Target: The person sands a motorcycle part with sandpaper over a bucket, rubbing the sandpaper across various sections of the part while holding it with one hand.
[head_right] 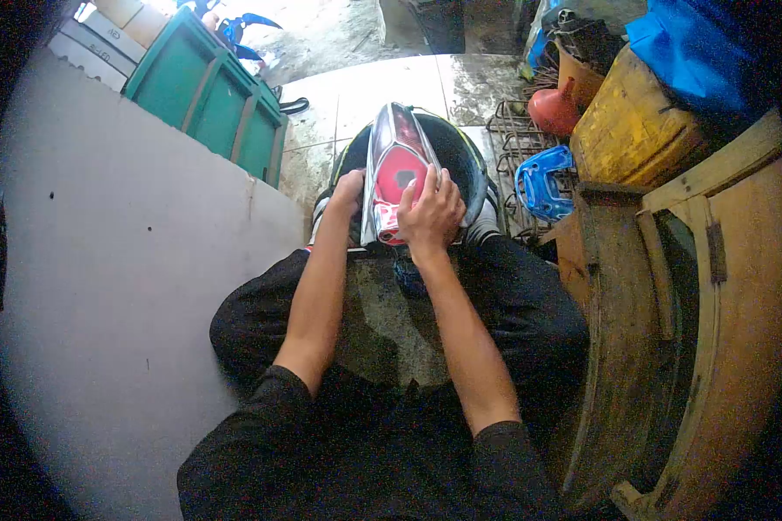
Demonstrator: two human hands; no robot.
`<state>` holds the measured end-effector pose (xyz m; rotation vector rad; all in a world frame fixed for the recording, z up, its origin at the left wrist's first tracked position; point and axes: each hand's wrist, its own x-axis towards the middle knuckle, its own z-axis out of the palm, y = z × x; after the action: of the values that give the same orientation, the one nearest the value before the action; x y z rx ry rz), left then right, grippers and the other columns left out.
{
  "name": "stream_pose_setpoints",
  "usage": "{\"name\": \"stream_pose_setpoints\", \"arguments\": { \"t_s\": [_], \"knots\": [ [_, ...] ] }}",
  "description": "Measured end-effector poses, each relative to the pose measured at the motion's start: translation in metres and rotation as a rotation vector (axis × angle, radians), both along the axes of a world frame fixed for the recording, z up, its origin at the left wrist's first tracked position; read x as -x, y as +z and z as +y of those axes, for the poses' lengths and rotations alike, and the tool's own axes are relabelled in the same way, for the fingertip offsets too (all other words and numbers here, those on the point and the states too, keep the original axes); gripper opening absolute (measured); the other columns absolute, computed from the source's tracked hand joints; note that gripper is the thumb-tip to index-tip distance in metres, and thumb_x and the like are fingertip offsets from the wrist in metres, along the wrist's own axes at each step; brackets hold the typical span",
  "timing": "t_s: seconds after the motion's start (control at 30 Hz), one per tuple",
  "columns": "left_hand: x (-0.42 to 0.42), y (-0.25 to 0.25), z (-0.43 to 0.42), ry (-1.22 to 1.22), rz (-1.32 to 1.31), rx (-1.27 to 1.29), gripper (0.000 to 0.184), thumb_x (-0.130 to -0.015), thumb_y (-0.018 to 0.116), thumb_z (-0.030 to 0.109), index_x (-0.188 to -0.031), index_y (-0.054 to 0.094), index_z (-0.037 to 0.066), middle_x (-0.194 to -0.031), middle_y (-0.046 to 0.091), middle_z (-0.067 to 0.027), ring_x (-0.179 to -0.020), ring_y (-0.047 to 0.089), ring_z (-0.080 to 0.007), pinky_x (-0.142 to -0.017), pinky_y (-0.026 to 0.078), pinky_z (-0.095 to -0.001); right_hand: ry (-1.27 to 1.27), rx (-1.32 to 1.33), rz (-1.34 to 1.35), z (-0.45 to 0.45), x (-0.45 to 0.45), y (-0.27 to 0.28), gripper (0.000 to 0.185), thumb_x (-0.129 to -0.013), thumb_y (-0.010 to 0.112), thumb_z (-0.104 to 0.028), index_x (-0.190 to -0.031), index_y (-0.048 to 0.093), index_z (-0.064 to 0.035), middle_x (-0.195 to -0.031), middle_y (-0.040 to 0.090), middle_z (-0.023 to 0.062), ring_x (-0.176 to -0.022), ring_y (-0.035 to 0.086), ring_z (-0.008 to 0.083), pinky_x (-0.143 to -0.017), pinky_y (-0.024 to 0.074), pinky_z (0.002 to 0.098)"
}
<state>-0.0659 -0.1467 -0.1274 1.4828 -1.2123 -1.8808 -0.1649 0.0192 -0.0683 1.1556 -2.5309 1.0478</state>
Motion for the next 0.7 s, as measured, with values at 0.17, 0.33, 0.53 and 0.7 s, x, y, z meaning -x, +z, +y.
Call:
{"name": "stream_pose_setpoints", "arguments": {
  "t_s": [0.17, 0.33, 0.53, 0.7],
  "knots": [
    [-0.004, 0.065, 0.067, -0.016, -0.357, 0.446, 0.043, -0.103, 0.046, 0.029, -0.130, 0.061, 0.000, -0.123, 0.065, -0.0245, -0.118, 0.061, -0.0361, -0.100, 0.045, -0.0413, 0.007, -0.023, 0.002, 0.003, -0.001, 0.006, 0.048, -0.096, 0.050, -0.035, -0.131, 0.059, -0.0053, -0.131, 0.059, 0.0199, -0.117, 0.058, 0.0384, -0.099, 0.0447, 0.0498],
    [-0.010, 0.046, 0.110, -0.048, -0.256, 0.924, 0.047, -0.104, 0.043, 0.025, -0.144, 0.047, -0.001, -0.149, 0.044, -0.0255, -0.142, 0.038, -0.0385, -0.116, 0.033, -0.0417, -0.001, -0.004, 0.029, 0.000, 0.001, -0.003, 0.048, -0.094, 0.052, -0.035, -0.130, 0.059, -0.0039, -0.130, 0.059, 0.0195, -0.116, 0.058, 0.0373, -0.095, 0.0461, 0.0508],
    [-0.028, 0.046, 0.182, -0.048, -0.255, 0.995, 0.047, -0.103, 0.046, 0.024, -0.147, 0.048, 0.011, -0.154, 0.043, -0.0129, -0.144, 0.038, -0.0316, -0.114, 0.027, -0.0582, 0.011, -0.009, 0.039, -0.001, 0.000, -0.008, 0.048, -0.094, 0.052, -0.035, -0.131, 0.058, -0.0044, -0.131, 0.059, 0.0192, -0.117, 0.058, 0.0378, -0.095, 0.0460, 0.0517],
    [-0.041, 0.046, 0.216, -0.039, -0.565, 0.980, 0.051, -0.105, 0.042, 0.026, -0.154, 0.037, 0.017, -0.159, 0.037, -0.0061, -0.146, 0.033, -0.0353, -0.115, 0.014, -0.0658, 0.004, -0.035, 0.040, 0.002, 0.000, -0.002, 0.048, -0.094, 0.052, -0.035, -0.131, 0.057, -0.0046, -0.131, 0.059, 0.0188, -0.117, 0.058, 0.0376, -0.095, 0.0462, 0.0517]
  ]
}}
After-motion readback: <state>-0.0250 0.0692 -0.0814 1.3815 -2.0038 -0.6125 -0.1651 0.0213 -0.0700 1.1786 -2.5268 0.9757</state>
